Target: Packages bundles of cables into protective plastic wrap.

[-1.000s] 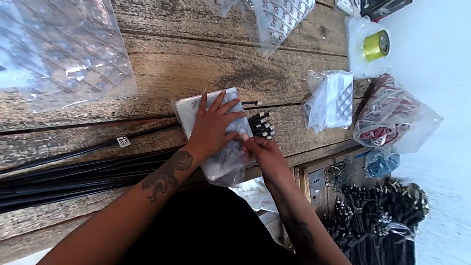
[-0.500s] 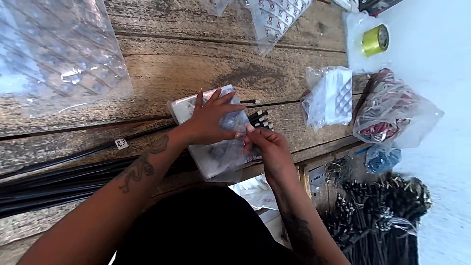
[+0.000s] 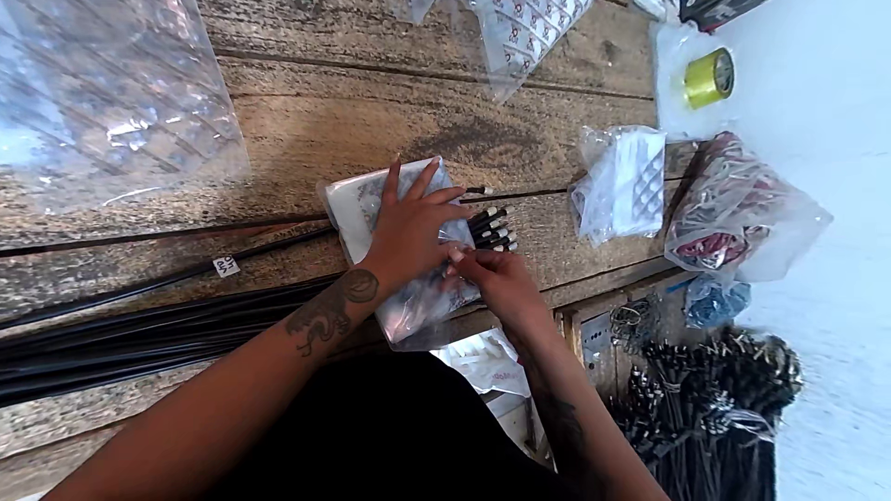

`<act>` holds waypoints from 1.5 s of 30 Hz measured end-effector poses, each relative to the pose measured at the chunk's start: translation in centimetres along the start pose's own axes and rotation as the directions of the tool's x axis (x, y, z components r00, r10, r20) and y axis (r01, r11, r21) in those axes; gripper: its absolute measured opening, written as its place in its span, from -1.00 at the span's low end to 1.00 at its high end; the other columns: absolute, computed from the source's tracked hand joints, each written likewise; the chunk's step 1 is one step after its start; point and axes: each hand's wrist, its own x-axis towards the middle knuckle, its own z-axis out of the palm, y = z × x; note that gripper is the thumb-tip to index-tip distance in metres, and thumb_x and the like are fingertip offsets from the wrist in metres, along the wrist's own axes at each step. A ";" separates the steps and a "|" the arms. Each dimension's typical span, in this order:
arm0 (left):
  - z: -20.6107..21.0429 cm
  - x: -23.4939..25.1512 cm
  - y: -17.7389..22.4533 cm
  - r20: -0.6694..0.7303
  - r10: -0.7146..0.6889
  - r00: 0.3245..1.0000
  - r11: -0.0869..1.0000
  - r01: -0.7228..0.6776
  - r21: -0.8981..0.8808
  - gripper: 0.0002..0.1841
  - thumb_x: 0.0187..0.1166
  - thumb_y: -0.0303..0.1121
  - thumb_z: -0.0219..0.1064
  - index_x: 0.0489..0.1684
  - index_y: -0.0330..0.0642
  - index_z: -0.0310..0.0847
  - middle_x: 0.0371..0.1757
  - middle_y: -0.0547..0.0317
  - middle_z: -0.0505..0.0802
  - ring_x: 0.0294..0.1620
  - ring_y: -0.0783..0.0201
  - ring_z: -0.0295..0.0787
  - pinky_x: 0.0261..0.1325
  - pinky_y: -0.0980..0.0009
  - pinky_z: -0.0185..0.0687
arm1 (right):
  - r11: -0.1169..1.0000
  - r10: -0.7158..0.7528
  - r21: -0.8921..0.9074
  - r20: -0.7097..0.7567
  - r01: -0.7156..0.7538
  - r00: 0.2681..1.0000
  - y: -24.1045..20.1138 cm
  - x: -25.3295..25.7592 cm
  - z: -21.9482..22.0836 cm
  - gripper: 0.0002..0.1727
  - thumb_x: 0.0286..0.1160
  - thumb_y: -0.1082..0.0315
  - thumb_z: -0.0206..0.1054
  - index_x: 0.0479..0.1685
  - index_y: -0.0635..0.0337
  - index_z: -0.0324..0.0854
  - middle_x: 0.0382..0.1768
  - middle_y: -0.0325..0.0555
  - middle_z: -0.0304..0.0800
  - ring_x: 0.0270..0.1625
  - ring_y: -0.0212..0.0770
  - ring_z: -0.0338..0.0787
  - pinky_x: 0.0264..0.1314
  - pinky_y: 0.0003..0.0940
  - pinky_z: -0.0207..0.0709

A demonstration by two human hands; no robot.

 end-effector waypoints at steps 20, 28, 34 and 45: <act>-0.3 1.2 1.6 0.078 -0.185 0.980 0.970 0.170 0.171 -0.21 0.45 0.06 0.51 0.75 0.15 0.35 0.90 0.26 0.19 0.96 0.01 -0.30 0.78 -0.40 -0.71 | 0.857 -0.219 0.462 -0.077 0.230 0.973 2.2 0.4 -0.2 -0.69 0.76 0.37 0.14 -0.38 0.18 0.69 -0.47 -0.25 0.76 -0.47 -0.44 0.67 -0.32 -0.53 0.63; -1.9 1.6 0.5 0.246 -0.143 0.959 0.990 0.139 0.034 -0.12 0.39 0.17 0.52 0.79 0.19 0.29 0.94 0.19 0.04 0.95 -0.07 -0.51 0.68 -0.50 -0.84 | 0.900 -0.024 0.436 0.021 0.012 0.999 0.6 0.9 -1.6 -0.64 0.80 0.37 0.07 -0.31 0.24 0.74 -0.53 -0.25 0.78 -0.40 -0.41 0.76 -0.16 -0.48 0.69; -4.1 1.8 -0.6 0.313 -0.017 0.950 0.986 0.069 -0.155 -0.33 0.43 0.06 0.54 0.61 0.24 0.56 0.86 0.10 0.28 0.94 -0.15 -0.35 0.67 -0.55 -0.76 | 0.924 -0.003 0.383 -0.034 0.015 0.999 0.4 0.9 -1.4 -0.63 0.80 0.32 0.11 -0.37 0.21 0.74 -0.52 -0.28 0.78 -0.54 -0.49 0.66 -0.39 -0.58 0.58; -0.8 2.2 0.8 0.117 -0.104 0.988 0.994 0.099 0.051 -0.49 0.50 -0.16 0.51 0.49 0.19 0.67 0.77 0.40 0.46 0.95 -0.02 -0.25 0.76 -0.43 -0.73 | 0.964 0.149 0.204 0.114 -0.169 0.982 -2.1 2.9 -2.2 -0.72 0.79 0.33 0.14 -0.23 0.26 0.68 -0.58 -0.28 0.73 -0.53 -0.43 0.71 -0.31 -0.51 0.66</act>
